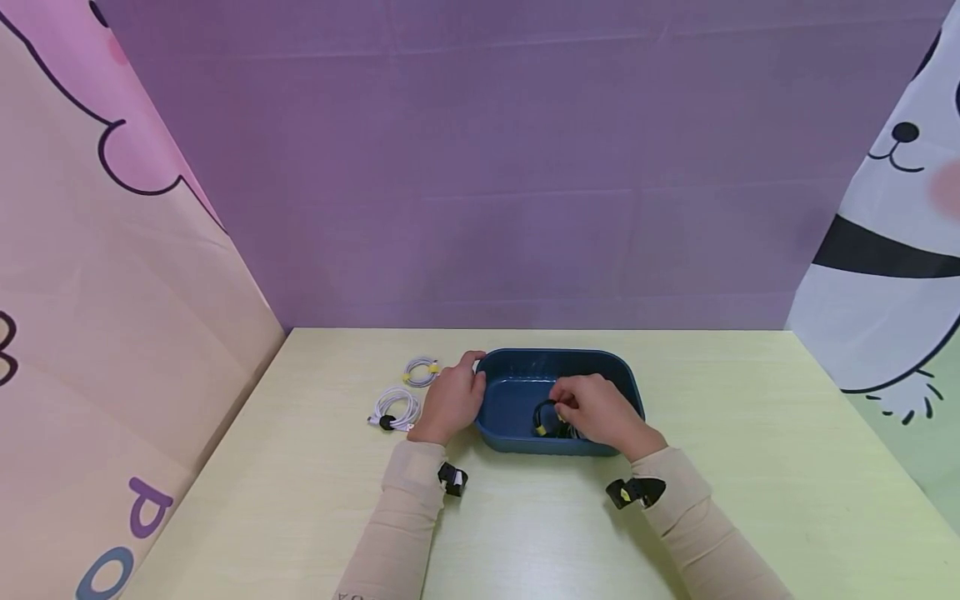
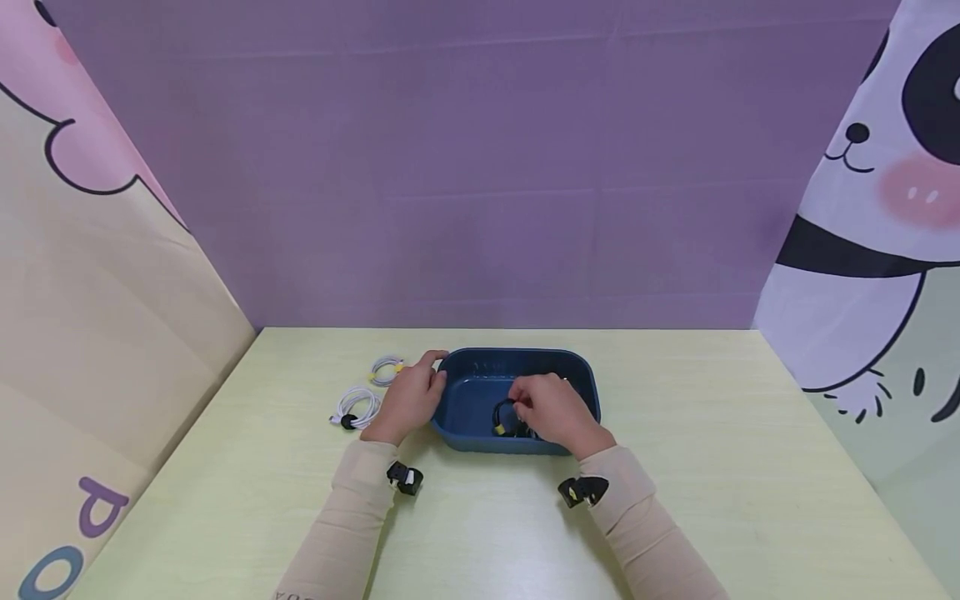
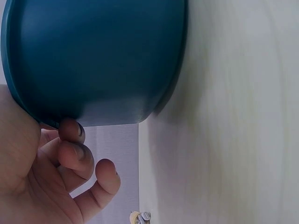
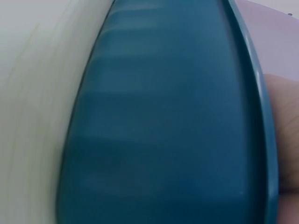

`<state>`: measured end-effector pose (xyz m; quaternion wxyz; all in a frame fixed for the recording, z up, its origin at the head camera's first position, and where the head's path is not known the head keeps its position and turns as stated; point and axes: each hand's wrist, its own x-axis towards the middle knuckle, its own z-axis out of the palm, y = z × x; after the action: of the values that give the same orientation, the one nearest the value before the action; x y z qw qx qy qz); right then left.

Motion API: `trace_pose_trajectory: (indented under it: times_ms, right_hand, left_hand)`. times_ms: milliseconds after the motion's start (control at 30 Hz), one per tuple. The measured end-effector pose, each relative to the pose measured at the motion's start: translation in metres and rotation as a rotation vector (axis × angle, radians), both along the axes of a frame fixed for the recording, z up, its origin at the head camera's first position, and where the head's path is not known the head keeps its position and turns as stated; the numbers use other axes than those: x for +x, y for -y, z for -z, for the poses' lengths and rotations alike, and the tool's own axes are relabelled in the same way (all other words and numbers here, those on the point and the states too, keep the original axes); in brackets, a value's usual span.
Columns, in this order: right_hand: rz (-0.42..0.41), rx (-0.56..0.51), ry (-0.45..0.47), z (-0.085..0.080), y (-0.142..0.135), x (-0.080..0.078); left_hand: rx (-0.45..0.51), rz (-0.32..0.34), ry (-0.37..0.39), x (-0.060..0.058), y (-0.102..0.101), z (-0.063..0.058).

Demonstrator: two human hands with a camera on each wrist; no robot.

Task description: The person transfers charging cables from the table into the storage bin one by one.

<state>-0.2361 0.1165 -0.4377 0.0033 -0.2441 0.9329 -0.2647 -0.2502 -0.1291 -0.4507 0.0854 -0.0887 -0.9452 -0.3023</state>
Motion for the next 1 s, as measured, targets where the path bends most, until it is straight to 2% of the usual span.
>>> trace_pose_trajectory:
  times_ms: [433, 1000]
  right_hand:
    - [-0.017, 0.040, 0.032, 0.0065, -0.0011, -0.0025]
    - [-0.038, 0.029, 0.096, 0.0100, -0.0031, -0.0044]
  left_hand:
    - [0.007, -0.003, 0.004, -0.0008, -0.0007, 0.0008]
    - [0.007, -0.004, 0.009, 0.0002, -0.0004, 0.0000]
